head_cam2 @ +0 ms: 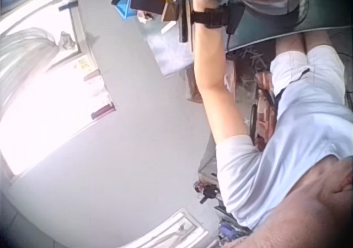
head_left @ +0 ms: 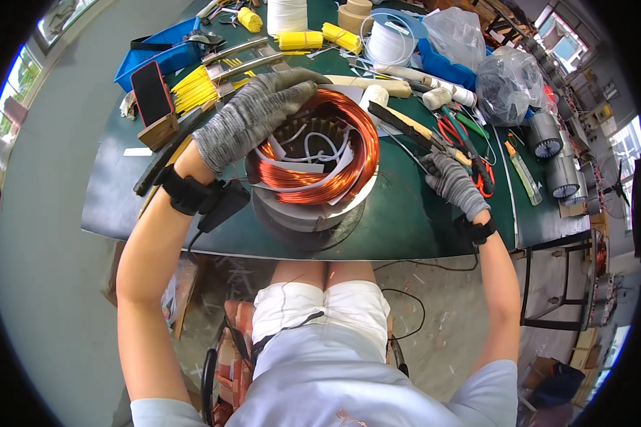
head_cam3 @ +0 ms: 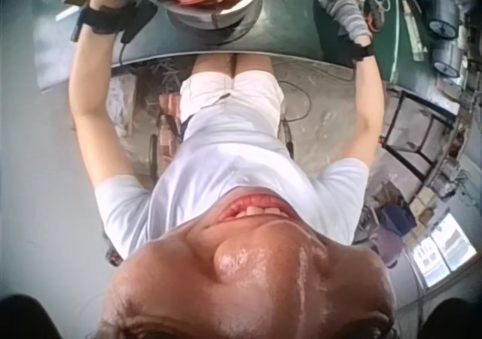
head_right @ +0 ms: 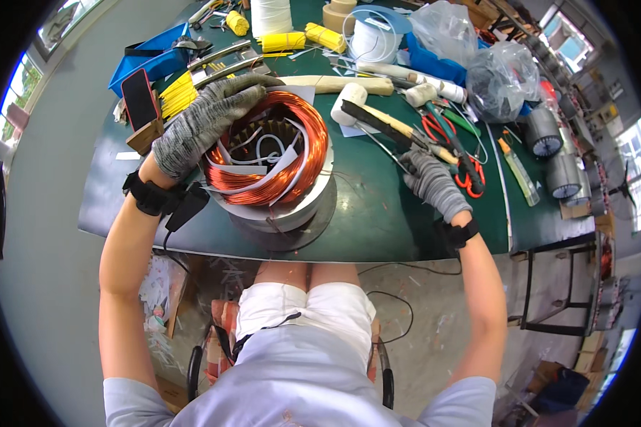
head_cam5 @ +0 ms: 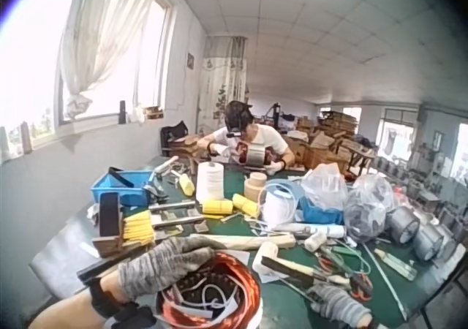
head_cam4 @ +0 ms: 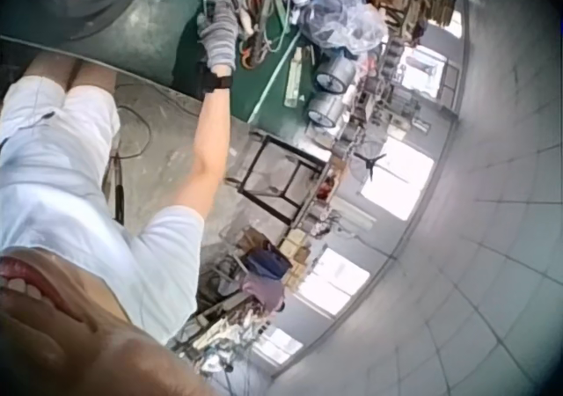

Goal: Manually winding and organizing copper coils within a motor stator using tools.

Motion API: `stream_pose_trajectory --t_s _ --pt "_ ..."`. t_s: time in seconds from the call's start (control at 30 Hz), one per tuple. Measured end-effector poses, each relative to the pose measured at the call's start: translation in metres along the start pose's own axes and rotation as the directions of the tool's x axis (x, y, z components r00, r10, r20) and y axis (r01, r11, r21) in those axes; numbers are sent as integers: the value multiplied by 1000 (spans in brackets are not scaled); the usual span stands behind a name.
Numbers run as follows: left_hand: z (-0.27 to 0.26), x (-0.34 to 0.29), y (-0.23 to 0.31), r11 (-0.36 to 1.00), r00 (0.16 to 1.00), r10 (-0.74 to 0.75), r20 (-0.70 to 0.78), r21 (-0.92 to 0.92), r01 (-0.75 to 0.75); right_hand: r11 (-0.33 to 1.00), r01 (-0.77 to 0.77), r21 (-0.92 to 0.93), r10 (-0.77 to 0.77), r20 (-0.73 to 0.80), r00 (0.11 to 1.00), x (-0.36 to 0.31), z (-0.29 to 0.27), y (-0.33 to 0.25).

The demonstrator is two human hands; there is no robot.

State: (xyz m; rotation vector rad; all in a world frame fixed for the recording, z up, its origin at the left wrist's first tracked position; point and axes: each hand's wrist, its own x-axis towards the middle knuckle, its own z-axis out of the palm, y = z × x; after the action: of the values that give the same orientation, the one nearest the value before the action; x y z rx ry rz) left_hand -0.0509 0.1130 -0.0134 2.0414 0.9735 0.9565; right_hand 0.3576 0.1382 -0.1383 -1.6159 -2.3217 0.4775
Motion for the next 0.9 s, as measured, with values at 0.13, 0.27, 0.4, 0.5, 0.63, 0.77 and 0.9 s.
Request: stream_pose_trajectory --t_s 0.13,0.27,0.4,0.5,0.63,0.77,0.9 --pt "-1 5 -4 997 998 62 26 -43 -60 976 157 153 -77 -430 899 5 -19 23" --pt "-3 15 -8 994 990 86 107 56 -93 954 -37 -297 -70 -341 937 -2 -36 49" --pt "-2 20 -9 998 990 68 120 -17 -66 941 6 -338 -134 -354 926 -1 -16 29" --pt "-1 19 -13 989 983 146 112 14 -149 938 108 -329 -175 -181 968 13 16 -8" --pt "-3 19 -20 980 984 150 94 119 -161 923 99 -372 -82 60 995 39 14 -30" --pt "-5 23 -29 805 909 370 193 422 -417 854 55 -517 -248 -312 917 62 26 -20" --pt "0 20 -35 966 974 193 116 151 -209 912 48 -407 -192 -320 928 91 42 -13"
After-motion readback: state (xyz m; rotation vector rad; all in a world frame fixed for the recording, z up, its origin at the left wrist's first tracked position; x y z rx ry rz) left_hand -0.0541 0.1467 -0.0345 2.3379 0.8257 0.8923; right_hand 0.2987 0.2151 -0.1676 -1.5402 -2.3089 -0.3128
